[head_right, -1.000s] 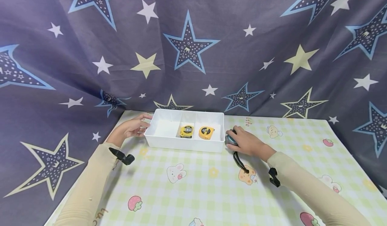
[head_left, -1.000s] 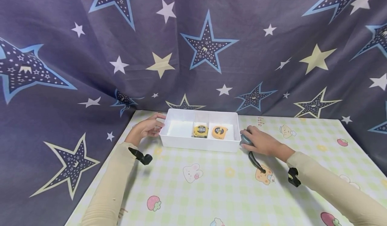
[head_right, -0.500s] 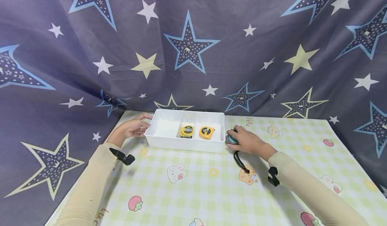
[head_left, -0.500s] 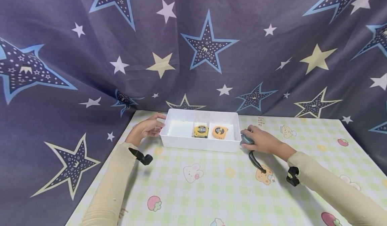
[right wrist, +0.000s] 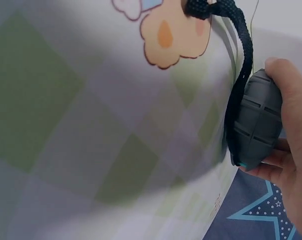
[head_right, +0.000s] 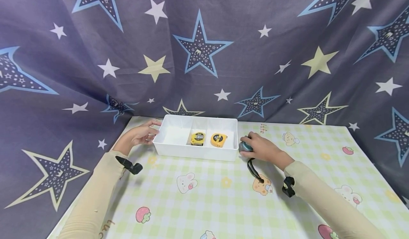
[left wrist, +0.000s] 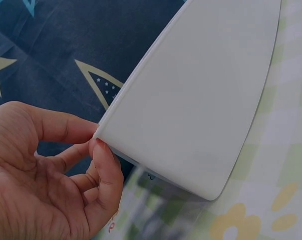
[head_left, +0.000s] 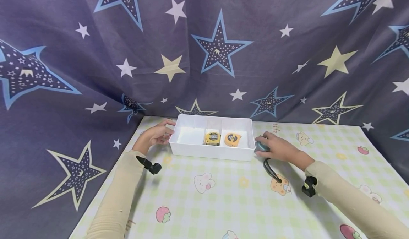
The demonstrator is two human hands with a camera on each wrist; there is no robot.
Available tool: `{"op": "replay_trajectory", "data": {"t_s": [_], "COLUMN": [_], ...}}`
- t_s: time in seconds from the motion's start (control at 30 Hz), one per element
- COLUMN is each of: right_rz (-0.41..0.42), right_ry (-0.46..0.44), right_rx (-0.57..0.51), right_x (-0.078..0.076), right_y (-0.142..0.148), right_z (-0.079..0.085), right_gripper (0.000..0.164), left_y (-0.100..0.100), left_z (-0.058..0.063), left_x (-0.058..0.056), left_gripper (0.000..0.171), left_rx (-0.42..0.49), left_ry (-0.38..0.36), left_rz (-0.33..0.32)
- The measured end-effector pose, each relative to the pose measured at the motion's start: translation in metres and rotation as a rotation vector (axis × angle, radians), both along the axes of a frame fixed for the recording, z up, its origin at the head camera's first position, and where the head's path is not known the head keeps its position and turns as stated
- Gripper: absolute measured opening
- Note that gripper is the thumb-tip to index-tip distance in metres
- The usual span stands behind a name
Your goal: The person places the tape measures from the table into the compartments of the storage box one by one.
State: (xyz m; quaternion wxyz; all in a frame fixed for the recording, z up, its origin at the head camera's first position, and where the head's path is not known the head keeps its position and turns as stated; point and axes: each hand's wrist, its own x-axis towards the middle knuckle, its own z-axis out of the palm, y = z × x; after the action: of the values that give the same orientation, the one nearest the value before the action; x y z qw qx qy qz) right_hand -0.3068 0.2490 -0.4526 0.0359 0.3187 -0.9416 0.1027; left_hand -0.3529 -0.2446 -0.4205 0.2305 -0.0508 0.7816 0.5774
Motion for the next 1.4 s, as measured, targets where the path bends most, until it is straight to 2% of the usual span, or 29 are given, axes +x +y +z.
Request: {"op": "replay_trajectory", "data": {"t_s": [0.57,1.07,1.4], "right_rz": [0.004,-0.015,-0.030], "right_ry": [0.019,-0.013,0.023], "right_rx": [-0.011,-0.060,-0.067], "right_x": [0.000,0.010,0.014], "right_y": [0.004,0.007,0.012], "right_z": [0.011,0.038,0.055], "right_gripper": [0.054,0.054,0.052], "left_y": [0.000,0.002,0.001], "left_z": [0.001,-0.001,0.001], "left_x": [-0.002,-0.001,0.004], "left_gripper": [0.056,0.058,0.059], "left_rx": [-0.005,0.031,0.008], "left_ry": [0.002,0.000,0.016], "left_rz": [0.001,0.003,0.010]}}
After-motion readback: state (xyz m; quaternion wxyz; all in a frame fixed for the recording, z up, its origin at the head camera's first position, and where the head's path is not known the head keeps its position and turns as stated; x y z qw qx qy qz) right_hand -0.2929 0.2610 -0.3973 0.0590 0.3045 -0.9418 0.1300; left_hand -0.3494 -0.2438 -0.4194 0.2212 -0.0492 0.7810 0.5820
